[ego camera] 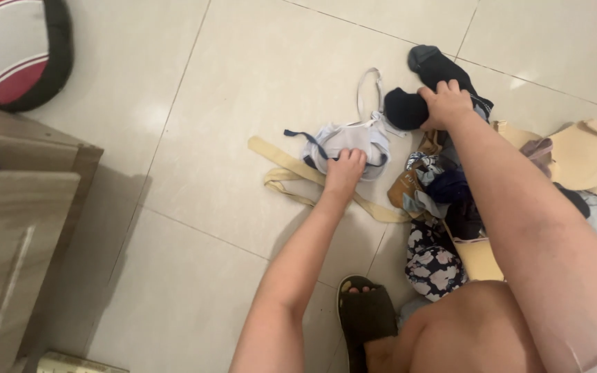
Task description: The person picks up a computer mouse, a power adapter, a small green bottle, and various clothing items from the floor and places them into a wooden drawer and a white storage cabinet.
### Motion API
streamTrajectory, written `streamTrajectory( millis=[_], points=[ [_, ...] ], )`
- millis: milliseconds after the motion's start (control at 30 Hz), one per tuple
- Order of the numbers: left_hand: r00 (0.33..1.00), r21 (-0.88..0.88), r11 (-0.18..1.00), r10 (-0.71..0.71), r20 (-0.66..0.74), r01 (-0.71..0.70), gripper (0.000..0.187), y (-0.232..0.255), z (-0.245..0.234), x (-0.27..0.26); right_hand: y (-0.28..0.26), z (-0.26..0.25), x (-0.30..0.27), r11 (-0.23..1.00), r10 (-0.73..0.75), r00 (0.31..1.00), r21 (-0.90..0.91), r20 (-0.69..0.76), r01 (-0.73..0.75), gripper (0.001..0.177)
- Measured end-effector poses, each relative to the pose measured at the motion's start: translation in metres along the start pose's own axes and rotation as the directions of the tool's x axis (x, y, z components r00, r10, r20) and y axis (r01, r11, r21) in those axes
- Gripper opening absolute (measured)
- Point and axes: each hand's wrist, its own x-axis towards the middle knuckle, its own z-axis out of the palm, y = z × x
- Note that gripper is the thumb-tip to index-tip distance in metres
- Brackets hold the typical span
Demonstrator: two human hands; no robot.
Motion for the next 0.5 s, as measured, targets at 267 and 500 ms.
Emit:
streamTrajectory(
  millis=[267, 500],
  points=[
    [0.942, 0.121, 0.981, -0.103, -0.319, 0.149, 0.043, -0.080, -0.071, -0.046, -0.037, -0.073, -0.012, 0.970, -0.149, 0.917, 0.125, -0.371, 0.208, 0.097],
    [0.838, 0.175, 0.931, -0.193, -0.510, 0.321, 0.043, -0.171, -0.173, -0.110, -0.167, -0.179, -0.056, 0.895, -0.290, 0.755, 0.113, -0.588, 0.431, 0.097]
  ],
)
